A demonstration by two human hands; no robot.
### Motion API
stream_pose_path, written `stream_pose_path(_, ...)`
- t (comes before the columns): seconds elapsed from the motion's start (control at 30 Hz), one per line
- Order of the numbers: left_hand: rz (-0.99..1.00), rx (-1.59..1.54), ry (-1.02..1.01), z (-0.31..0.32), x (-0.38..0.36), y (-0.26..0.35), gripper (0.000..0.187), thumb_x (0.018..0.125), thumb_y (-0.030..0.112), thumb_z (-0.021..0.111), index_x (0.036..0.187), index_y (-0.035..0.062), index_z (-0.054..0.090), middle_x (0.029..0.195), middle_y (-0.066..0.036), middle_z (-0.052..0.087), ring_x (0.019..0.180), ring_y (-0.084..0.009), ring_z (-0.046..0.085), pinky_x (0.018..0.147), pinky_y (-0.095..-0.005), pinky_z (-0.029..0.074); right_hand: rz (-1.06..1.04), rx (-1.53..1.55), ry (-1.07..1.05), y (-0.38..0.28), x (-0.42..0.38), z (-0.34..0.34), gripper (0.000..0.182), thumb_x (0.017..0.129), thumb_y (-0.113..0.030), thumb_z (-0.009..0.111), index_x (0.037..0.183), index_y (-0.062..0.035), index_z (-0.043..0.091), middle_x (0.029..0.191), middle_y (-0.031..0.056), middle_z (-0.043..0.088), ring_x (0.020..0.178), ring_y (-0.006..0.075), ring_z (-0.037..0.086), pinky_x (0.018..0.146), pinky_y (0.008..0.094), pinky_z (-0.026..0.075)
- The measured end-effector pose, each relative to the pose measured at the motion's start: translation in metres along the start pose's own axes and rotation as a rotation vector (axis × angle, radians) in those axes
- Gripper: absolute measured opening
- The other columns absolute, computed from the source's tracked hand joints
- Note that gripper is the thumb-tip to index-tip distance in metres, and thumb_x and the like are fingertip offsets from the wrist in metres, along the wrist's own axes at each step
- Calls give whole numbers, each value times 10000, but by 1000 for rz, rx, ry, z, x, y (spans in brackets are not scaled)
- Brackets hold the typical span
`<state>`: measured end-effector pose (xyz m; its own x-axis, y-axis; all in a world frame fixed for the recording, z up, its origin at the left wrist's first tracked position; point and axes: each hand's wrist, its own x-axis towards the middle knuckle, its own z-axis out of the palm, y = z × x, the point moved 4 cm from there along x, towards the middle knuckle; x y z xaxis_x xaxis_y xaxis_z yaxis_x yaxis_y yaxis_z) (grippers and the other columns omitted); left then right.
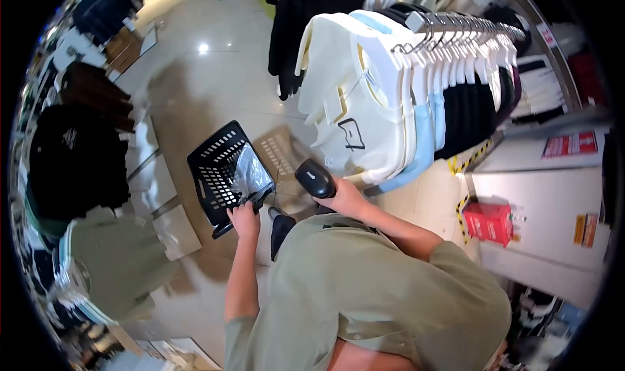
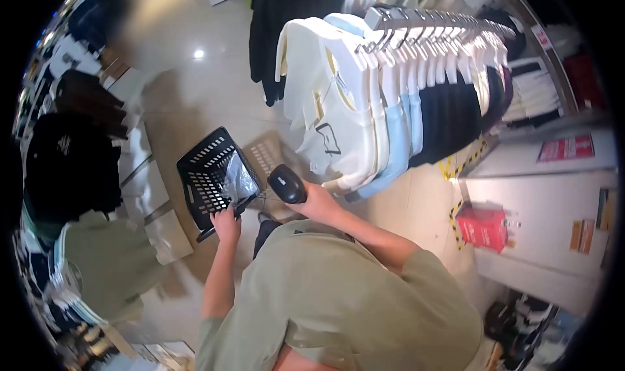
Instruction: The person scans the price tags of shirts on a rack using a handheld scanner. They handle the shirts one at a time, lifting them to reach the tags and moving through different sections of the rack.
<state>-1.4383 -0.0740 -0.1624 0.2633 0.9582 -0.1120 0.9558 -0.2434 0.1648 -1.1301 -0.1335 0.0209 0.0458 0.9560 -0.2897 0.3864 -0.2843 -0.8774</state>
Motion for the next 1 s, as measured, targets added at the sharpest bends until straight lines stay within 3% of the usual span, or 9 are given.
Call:
stream_pose_path(0.17,115,-38,-48,-5,57,-23,306,796,268,799,1009,100,656,987,-120,704,1032,-346,643,1082,-608,388,2,32,257,8,-24,32,427,841,-216,817,1201,-51,658,1013,148,750,923,270,721,841,390,543)
stream_pose_path(0.3,208,6,-73,-11,102,-35,328,812,291,797,1033,91,659,1018,-131,712,1058,-362,639,1082,-608,391,207,92,290,2,-41,43,442,845,-208,814,1225,-56,648,1047,157,743,964,284,718,876,397,534)
stream_pose_path(0.4,245,18,-52,-18,137,-39,320,821,300,768,1033,85,660,978,-155,709,1018,-373,653,1063,-600,406,180,79,326,10,-45,47,496,816,-183,799,1272,-90,627,1054,167,735,983,332,711,885,410,534)
stream_pose_path(0.6,337,14,-22,-33,167,-38,483,823,300,731,1259,116,638,1216,-144,656,1141,-375,606,1061,-586,393,248,63,509,56,-76,30,510,764,-132,752,1255,-101,618,1030,186,725,963,401,680,857,435,527)
stream_pose_path(0.73,652,-132,57,-56,176,4,451,819,149,708,1262,111,631,1242,-141,633,1210,-387,556,1039,-550,406,336,85,604,91,-87,23,518,774,-142,752,1276,-114,621,1026,189,719,973,413,674,859,441,526)
stream_pose_path(0.77,684,-226,-40,-54,176,23,399,814,71,684,1211,95,648,1190,-147,651,1153,-388,585,1004,-491,447,361,75,596,86,-88,19,510,775,-143,753,1268,-112,624,1025,192,717,972,416,672,857,444,526)
stream_pose_path(0.87,650,-537,-452,-5,178,81,239,878,140,712,1105,64,713,1048,-148,737,921,-335,718,803,-429,572,379,49,550,81,-83,11,489,775,-156,758,1244,-109,631,1024,197,713,973,423,668,849,457,525)
stream_pose_path(0.93,715,-354,-618,20,170,135,314,888,244,726,1166,99,716,1057,-140,745,964,-333,719,825,-426,571,422,43,514,74,-88,15,482,773,-168,761,1234,-109,634,1023,198,712,973,424,666,842,465,524)
stream_pose_path(1.0,800,-246,-645,53,161,186,559,847,368,767,1335,142,616,1146,-160,724,1029,-346,703,866,-442,567,493,33,486,65,-97,17,480,772,-182,762,1230,-110,636,1020,197,713,970,423,665,835,472,523)
